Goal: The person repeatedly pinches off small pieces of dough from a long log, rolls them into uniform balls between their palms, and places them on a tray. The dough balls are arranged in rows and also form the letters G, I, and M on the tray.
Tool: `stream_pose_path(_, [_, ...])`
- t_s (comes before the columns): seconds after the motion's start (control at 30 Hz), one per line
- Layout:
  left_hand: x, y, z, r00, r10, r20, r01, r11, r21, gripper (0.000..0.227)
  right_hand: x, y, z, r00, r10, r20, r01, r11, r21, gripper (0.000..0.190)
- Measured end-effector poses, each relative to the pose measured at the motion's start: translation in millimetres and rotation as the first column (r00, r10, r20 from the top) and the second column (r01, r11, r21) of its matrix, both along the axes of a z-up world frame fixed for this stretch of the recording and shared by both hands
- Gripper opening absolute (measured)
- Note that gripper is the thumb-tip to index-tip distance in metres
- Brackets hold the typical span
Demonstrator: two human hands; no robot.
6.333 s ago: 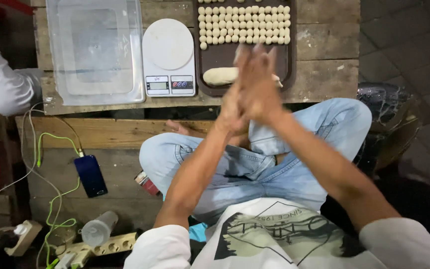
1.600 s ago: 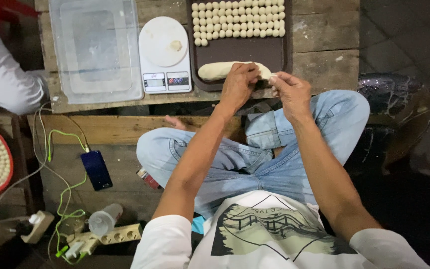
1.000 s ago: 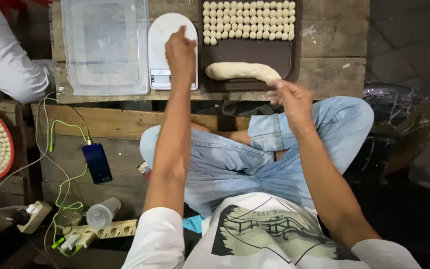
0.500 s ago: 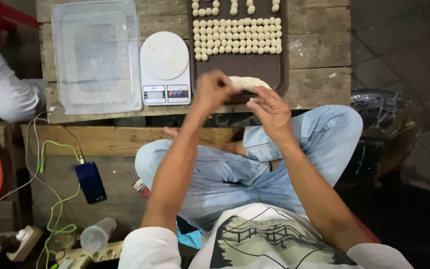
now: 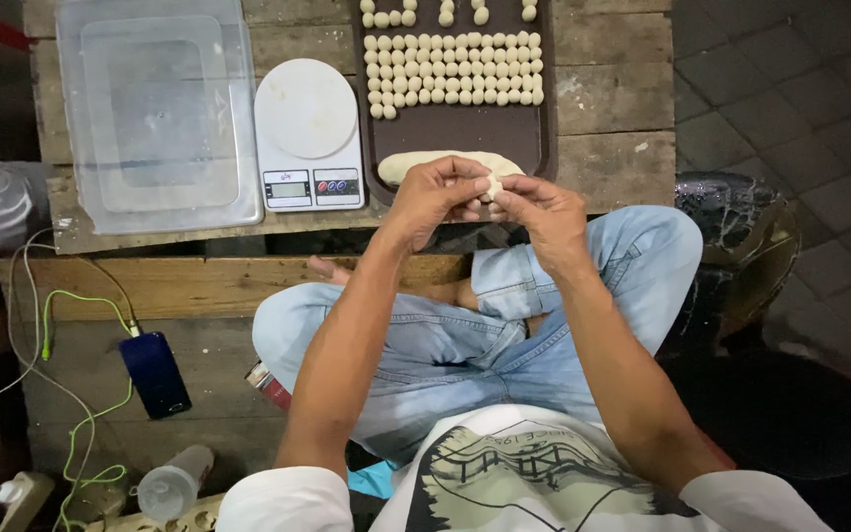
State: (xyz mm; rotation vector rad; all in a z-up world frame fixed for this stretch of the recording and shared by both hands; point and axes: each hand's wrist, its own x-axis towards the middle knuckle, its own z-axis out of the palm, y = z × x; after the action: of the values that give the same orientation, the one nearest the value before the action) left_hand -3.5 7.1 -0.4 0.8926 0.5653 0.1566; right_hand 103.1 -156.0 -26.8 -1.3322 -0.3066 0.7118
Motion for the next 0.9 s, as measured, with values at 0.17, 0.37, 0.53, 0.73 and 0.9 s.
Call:
stream_pose_path(0.17, [2,-10,19,0.999,-0.004,0.035,-0.008,0.947,0.322,0.029,7,-2,-10,0.998,-0.045,0.033,0.047,0.997,-0.062,0.02])
stream_pose_path(0.37, [10,-15,-16,0.996,-0.021,0.085,-0.018,0.901,0.434,0.018,-6,2,18,0.996,-0.087,-0.038,0.086,0.996,-0.012,0.037])
stream_pose_path(0.53, [7,-10,-21,0.996,-0.001,0.09,-0.004,0.999,0.054,0.027,12,-7,-8,0.994,-0.038,-0.098,0.039,0.999,0.012,0.023])
stream_pose_path(0.73, [10,-18,-12,0.999,-0.038,-0.038,0.033,0.992,-0.125,0.027,13,-4,11,0.999,-0.014,0.037,0.012,0.999,0.036,0.024])
stream_pose_path(0.9, [11,-28,-20,0.997,-0.031,-0.069,0.022,0.992,-0.122,0.039,11,-4,24,0.876,-0.001,0.483,0.021,0.999,-0.037,0.018])
